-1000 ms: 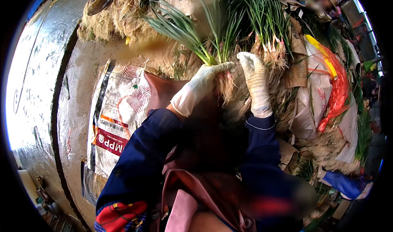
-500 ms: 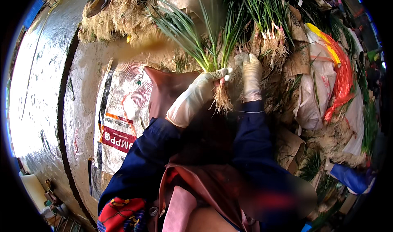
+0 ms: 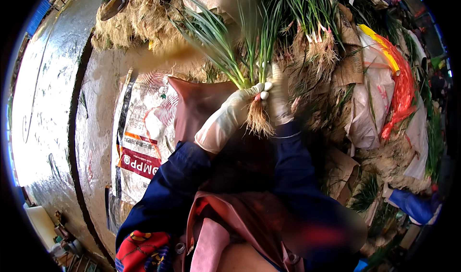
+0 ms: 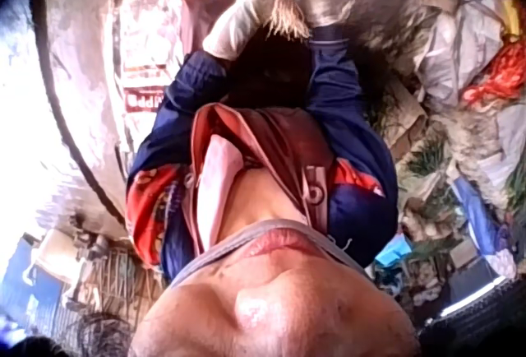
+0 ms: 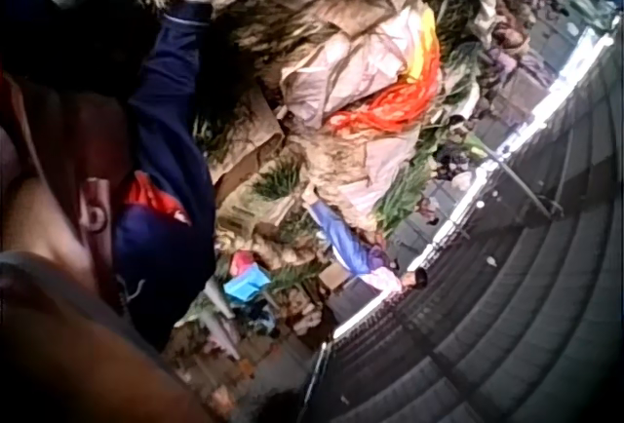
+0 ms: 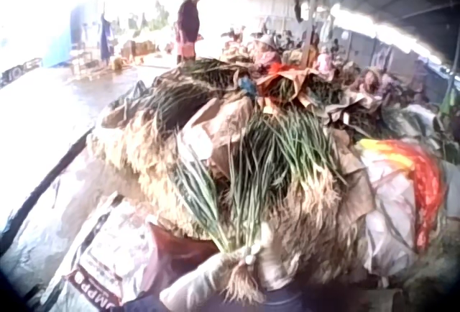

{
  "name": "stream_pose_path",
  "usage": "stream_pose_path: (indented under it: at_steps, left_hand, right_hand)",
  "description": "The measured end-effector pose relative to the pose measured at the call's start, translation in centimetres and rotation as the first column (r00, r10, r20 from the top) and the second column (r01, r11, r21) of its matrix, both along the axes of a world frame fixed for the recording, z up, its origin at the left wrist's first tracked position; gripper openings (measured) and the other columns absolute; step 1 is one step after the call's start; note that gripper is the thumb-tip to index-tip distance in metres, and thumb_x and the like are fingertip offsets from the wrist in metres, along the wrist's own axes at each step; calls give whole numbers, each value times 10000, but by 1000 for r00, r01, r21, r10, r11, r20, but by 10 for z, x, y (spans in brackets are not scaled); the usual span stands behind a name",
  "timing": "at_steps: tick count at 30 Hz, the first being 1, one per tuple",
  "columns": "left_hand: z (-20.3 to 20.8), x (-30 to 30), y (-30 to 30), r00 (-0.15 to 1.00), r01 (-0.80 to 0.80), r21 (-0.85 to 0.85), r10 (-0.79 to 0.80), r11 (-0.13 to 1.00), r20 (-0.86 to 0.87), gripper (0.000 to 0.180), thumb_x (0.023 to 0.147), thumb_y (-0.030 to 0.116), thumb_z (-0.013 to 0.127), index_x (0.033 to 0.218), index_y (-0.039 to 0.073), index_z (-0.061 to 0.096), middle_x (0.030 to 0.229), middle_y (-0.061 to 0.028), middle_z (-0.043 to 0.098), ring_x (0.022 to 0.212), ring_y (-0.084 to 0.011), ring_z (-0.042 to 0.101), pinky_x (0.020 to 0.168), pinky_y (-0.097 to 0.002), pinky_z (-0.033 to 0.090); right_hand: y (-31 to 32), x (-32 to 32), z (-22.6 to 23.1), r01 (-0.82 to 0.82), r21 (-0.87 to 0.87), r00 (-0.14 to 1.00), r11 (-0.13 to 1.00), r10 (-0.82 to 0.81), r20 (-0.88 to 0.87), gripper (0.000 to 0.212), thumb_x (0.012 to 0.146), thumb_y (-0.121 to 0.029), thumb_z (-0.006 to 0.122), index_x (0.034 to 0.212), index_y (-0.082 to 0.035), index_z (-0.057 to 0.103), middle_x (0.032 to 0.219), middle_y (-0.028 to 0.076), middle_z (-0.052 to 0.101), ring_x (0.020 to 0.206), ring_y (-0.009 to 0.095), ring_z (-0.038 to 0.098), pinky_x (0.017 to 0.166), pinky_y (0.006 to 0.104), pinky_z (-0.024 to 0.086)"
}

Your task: The person picks up bunches of green vegetables from a large pile, removes yellowed or damaged outer leaves by hand, and places the cleaned bunches aside onto a white sack.

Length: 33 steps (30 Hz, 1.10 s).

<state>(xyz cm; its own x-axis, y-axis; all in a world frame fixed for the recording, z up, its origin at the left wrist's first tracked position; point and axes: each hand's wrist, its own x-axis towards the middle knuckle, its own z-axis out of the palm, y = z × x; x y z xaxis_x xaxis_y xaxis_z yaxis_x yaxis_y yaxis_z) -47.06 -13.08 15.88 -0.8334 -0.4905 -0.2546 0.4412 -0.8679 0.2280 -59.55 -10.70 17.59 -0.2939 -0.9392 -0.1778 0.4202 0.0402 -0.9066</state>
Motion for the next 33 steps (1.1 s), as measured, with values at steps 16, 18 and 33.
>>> stream_pose_path:
  at_steps: [16, 18, 33]
  left_hand:
    - [17, 6, 11, 921, -45, -307, 158, 951, 356, 233, 856, 91, 602, 1035, -56, 579, 888, -91, 653, 683, -109, 580, 593, -197, 472]
    - [17, 16, 6, 973, -19, -89, 39, 996, 229, 228, 869, 86, 577, 1037, -68, 573, 873, -93, 642, 673, -123, 584, 570, -192, 494]
    - [16, -5, -56, 996, -70, -150, 61, 986, -65, 298, 849, 226, 630, 1092, 59, 587, 620, 34, 524, 572, -114, 504, 586, -276, 432]
  right_hand:
    - [2, -35, -25, -78, 178, 920, 981, 140, -367, 237, 875, -286, 603, 882, -50, 626, 656, -18, 607, 526, 60, 487, 462, 190, 372]
    - [3, -51, -39, 64, 56, 761, 996, -12, -649, 301, 897, -336, 553, 863, -44, 618, 695, 4, 636, 540, 97, 507, 496, 247, 401]
    - [-82, -161, 47, 476, 77, -586, 876, 382, -715, 343, 727, -365, 674, 914, -78, 666, 938, 160, 626, 827, 275, 630, 737, 363, 512]
